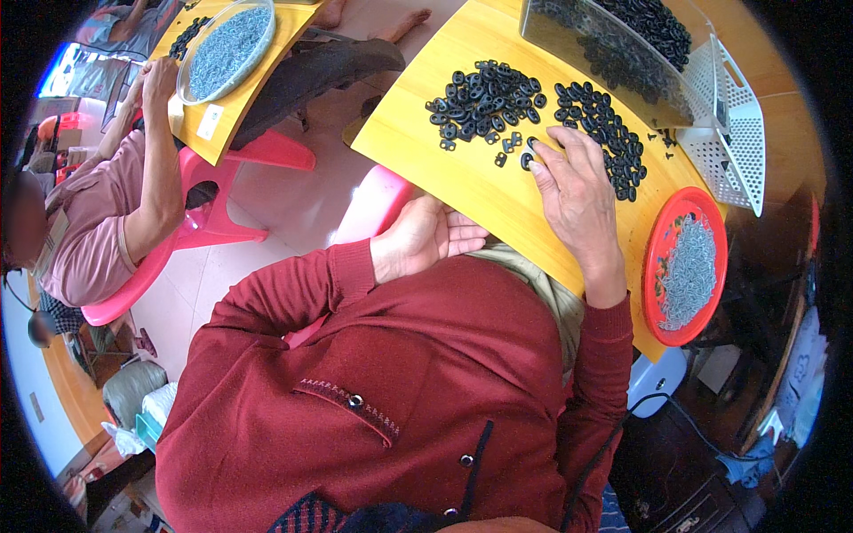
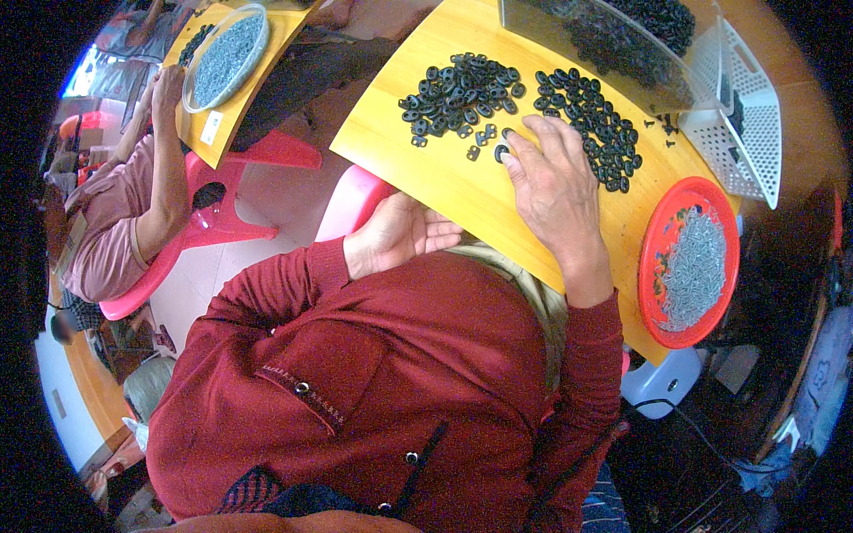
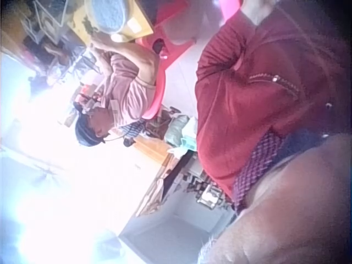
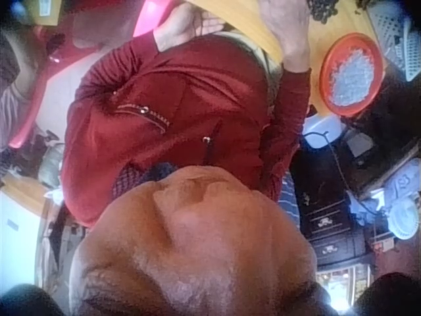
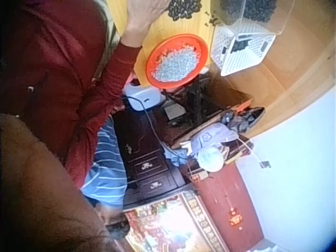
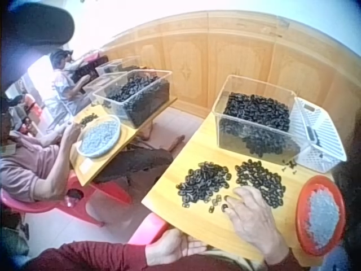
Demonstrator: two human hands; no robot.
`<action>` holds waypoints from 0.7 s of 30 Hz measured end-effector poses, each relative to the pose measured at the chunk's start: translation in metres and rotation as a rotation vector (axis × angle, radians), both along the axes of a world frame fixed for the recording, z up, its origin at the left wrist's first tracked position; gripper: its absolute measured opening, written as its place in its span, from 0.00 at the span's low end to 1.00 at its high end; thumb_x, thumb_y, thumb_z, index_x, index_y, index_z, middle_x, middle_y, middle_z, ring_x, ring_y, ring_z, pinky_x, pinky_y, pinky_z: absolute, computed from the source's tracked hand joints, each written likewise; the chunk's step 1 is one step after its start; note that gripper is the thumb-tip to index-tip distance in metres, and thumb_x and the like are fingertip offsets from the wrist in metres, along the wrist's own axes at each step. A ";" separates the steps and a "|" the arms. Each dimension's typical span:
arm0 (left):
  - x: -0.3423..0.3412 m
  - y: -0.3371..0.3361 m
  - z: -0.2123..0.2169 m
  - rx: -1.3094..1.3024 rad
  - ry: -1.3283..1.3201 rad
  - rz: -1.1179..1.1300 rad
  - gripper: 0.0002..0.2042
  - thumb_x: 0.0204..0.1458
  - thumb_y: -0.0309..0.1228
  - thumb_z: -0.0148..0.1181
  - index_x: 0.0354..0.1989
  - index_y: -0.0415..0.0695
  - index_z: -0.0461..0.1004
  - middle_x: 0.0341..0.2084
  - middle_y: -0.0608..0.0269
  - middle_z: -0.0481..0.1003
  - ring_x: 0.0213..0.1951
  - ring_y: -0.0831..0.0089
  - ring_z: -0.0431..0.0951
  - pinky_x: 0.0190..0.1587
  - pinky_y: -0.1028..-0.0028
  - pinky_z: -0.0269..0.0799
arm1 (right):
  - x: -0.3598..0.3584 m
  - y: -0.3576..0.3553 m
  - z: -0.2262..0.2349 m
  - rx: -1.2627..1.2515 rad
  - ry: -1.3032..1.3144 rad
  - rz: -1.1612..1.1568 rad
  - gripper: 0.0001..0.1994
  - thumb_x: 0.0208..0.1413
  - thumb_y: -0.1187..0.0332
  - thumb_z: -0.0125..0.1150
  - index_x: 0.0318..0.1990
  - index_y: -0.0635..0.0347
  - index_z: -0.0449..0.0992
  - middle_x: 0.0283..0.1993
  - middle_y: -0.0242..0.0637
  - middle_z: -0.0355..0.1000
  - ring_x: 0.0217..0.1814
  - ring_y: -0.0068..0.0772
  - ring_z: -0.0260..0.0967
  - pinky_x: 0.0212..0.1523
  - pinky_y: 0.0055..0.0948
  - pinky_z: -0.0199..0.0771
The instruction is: The person takes black plastic pieces out of a container and arranges them into organized groups on the table by hand.
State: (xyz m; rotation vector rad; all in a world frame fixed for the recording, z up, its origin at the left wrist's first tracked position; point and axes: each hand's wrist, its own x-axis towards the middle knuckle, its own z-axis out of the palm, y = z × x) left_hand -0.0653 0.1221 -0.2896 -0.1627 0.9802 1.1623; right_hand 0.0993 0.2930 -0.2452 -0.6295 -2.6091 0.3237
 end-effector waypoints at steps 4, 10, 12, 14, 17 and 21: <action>0.000 0.000 -0.001 -0.001 -0.004 -0.002 0.25 0.74 0.44 0.30 0.56 0.37 0.69 0.41 0.55 0.79 0.44 0.67 0.82 0.53 0.64 0.80 | 0.000 0.004 -0.004 -0.012 0.013 -0.014 0.13 0.58 0.71 0.63 0.50 0.62 0.81 0.59 0.43 0.73 0.66 0.49 0.66 0.65 0.43 0.69; 0.000 0.000 0.002 -0.002 0.001 0.009 0.24 0.74 0.44 0.31 0.57 0.36 0.69 0.42 0.54 0.79 0.44 0.66 0.82 0.53 0.63 0.80 | -0.001 0.004 0.000 -0.014 0.015 -0.012 0.13 0.56 0.74 0.62 0.49 0.62 0.81 0.58 0.44 0.73 0.66 0.49 0.66 0.66 0.44 0.69; 0.001 0.000 0.003 -0.002 0.001 0.008 0.24 0.74 0.43 0.31 0.57 0.36 0.69 0.42 0.54 0.79 0.44 0.66 0.82 0.53 0.63 0.80 | -0.003 0.004 0.000 -0.008 0.023 -0.020 0.13 0.56 0.74 0.62 0.49 0.62 0.81 0.58 0.43 0.73 0.66 0.49 0.66 0.66 0.43 0.69; 0.001 0.000 0.003 -0.003 0.002 0.007 0.24 0.74 0.43 0.31 0.57 0.36 0.69 0.42 0.53 0.79 0.44 0.66 0.82 0.53 0.63 0.80 | -0.005 0.005 -0.001 -0.003 0.027 -0.005 0.12 0.56 0.73 0.63 0.47 0.62 0.82 0.57 0.43 0.74 0.65 0.49 0.66 0.65 0.43 0.69; 0.001 0.000 0.003 -0.002 0.004 0.009 0.24 0.74 0.43 0.31 0.56 0.36 0.69 0.42 0.53 0.79 0.44 0.66 0.82 0.53 0.63 0.81 | -0.003 0.005 -0.002 0.034 0.022 -0.042 0.10 0.56 0.72 0.63 0.44 0.61 0.83 0.55 0.41 0.75 0.65 0.48 0.67 0.64 0.42 0.70; 0.000 0.000 0.002 -0.004 0.004 0.005 0.24 0.74 0.44 0.31 0.56 0.36 0.70 0.41 0.54 0.80 0.43 0.66 0.82 0.52 0.64 0.81 | -0.002 0.007 0.001 0.074 -0.014 -0.079 0.09 0.56 0.71 0.63 0.44 0.59 0.84 0.54 0.40 0.75 0.64 0.48 0.67 0.63 0.42 0.71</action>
